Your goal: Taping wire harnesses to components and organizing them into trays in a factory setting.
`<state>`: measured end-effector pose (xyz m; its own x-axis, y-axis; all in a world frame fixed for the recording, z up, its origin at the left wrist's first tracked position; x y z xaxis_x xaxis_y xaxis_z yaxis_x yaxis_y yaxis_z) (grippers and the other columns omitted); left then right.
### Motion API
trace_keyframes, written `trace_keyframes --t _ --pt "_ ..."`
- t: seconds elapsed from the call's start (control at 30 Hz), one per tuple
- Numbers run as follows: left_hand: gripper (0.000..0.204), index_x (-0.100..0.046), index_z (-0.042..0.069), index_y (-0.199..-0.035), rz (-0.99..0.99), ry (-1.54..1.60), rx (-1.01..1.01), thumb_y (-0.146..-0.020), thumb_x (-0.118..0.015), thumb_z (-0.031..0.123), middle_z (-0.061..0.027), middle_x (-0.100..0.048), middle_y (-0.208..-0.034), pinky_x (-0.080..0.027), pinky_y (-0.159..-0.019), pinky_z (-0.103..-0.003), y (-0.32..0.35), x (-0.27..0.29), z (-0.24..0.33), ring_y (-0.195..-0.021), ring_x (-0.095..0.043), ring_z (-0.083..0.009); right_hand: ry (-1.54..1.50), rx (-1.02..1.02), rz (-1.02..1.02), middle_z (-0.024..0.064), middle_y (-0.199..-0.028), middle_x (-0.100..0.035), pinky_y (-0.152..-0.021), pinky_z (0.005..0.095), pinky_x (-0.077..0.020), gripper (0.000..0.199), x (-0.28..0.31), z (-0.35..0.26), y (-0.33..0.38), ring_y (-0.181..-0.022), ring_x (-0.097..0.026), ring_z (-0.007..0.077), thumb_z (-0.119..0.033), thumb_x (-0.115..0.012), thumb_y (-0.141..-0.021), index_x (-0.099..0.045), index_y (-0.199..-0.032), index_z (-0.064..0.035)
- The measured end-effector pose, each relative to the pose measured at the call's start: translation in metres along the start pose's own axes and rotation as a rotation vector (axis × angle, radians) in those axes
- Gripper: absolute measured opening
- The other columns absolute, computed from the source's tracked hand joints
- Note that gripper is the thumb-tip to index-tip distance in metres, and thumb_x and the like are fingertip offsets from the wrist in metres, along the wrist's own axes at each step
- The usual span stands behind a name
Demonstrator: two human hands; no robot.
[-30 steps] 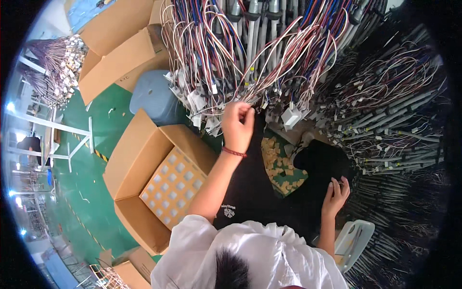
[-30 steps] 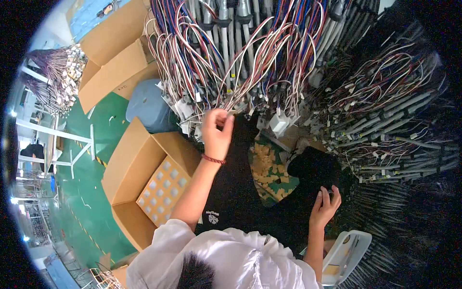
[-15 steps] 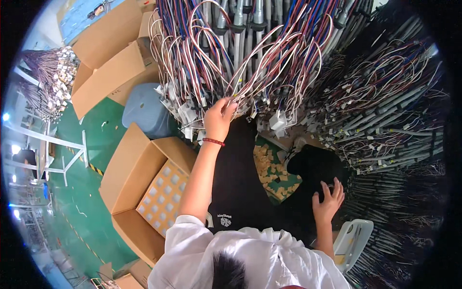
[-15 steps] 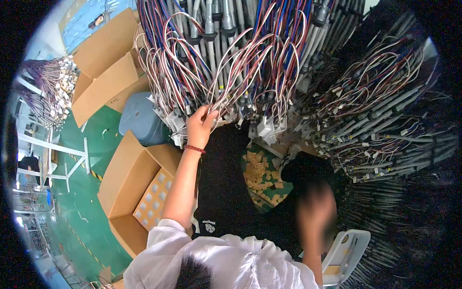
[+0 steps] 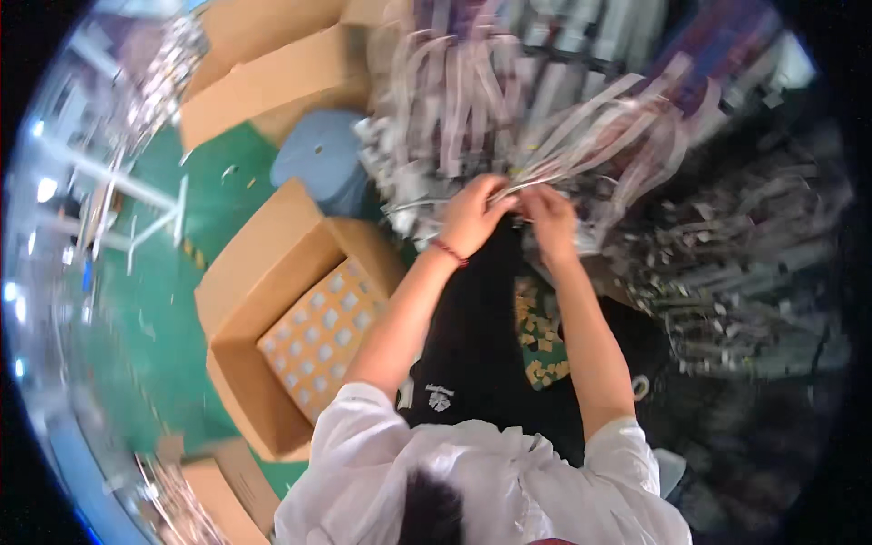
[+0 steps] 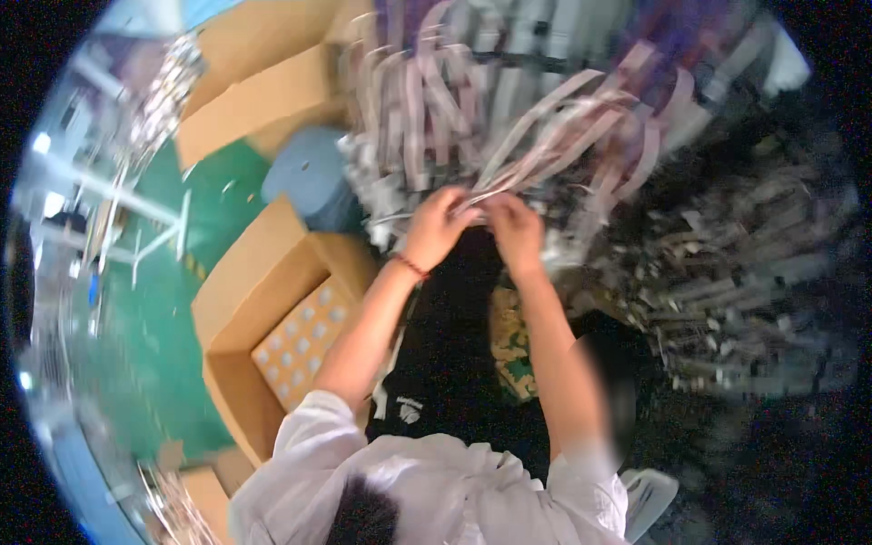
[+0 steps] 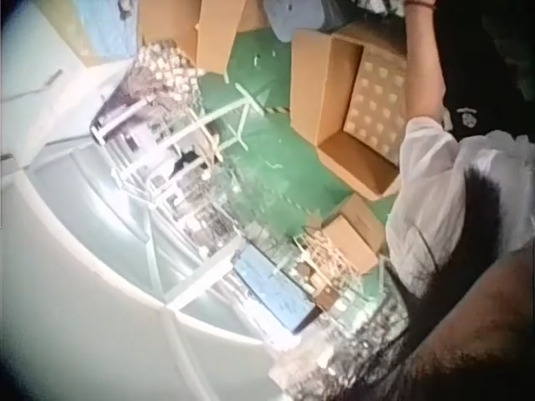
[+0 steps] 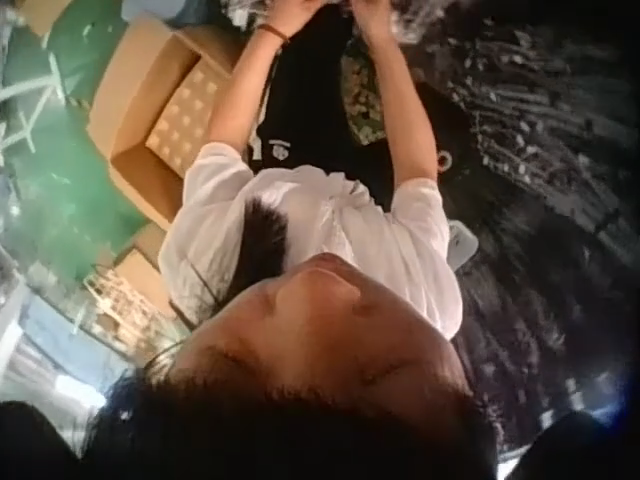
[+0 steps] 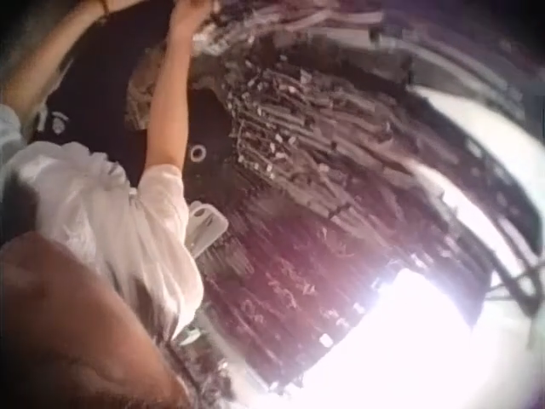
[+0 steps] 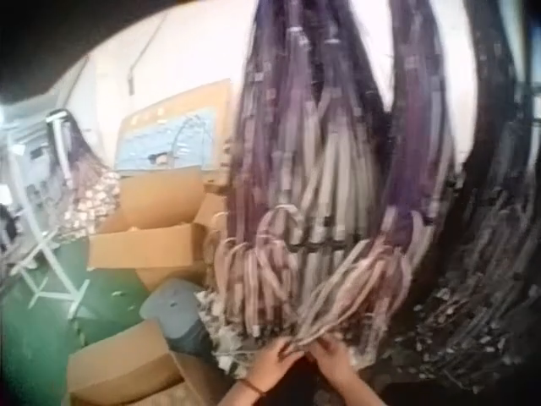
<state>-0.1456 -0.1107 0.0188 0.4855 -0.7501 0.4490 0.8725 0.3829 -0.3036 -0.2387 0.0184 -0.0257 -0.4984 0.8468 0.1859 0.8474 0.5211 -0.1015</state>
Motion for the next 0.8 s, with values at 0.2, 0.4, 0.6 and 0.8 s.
trace_keyframes --t 0.2,0.4,0.6,0.8 --pt "0.025 -0.061 0.007 -0.097 0.334 -0.182 -0.159 -0.074 -0.067 0.010 -0.0140 -0.058 -0.092 -0.044 -0.079 -0.044 -0.011 0.038 -0.022 -0.090 -0.056 -0.0357 -0.257 -0.144 -0.306 0.0101 -0.087 -0.064 -0.066 0.0268 -0.0473 0.035 -0.054 -0.066 0.124 -0.070 -0.057 0.0135 -0.025 -0.041 -0.100 -0.060 -0.089 0.0015" --pt "0.054 -0.047 0.003 -0.124 0.233 0.206 -0.235 -0.078 -0.072 0.018 -0.0154 -0.048 -0.127 -0.036 -0.102 -0.039 0.077 0.052 0.045 -0.121 -0.044 -0.0320 -0.322 -0.303 -0.150 0.0109 -0.069 -0.060 -0.049 0.0218 -0.0451 0.036 -0.006 -0.095 0.164 -0.053 -0.054 0.0118 -0.034 -0.039 -0.100 -0.051 -0.090 -0.0018" --pt "0.027 -0.051 0.004 -0.111 -0.535 0.558 0.453 -0.098 -0.043 0.027 -0.0065 -0.060 -0.069 -0.046 -0.062 -0.030 0.224 -0.018 0.049 -0.064 -0.060 -0.0152 -0.328 -0.248 -0.002 0.0075 -0.071 -0.059 -0.050 0.0232 -0.0437 0.033 -0.001 -0.081 0.140 -0.053 -0.049 0.0098 -0.031 -0.042 -0.099 -0.053 -0.088 -0.0024" --pt "0.033 -0.055 0.006 -0.084 -0.347 0.771 0.590 -0.099 -0.040 0.031 0.0009 -0.046 -0.068 -0.039 -0.059 -0.024 0.254 -0.009 0.028 -0.064 -0.042 -0.0083 -0.599 -0.347 0.048 0.0092 -0.082 -0.062 -0.050 0.0223 -0.0413 0.033 -0.004 -0.071 0.144 -0.059 -0.050 0.0089 -0.031 -0.044 -0.099 -0.055 -0.107 -0.0010"
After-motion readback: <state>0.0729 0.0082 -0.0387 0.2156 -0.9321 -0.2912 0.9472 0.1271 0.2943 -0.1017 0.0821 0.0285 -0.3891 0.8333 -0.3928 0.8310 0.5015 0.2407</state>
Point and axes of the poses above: each hand's wrist, its own y-axis away from the middle knuckle, its own x-axis out of the back of the hand, z = x × y, the point moved 6 cm from there along -y, towards the middle knuckle
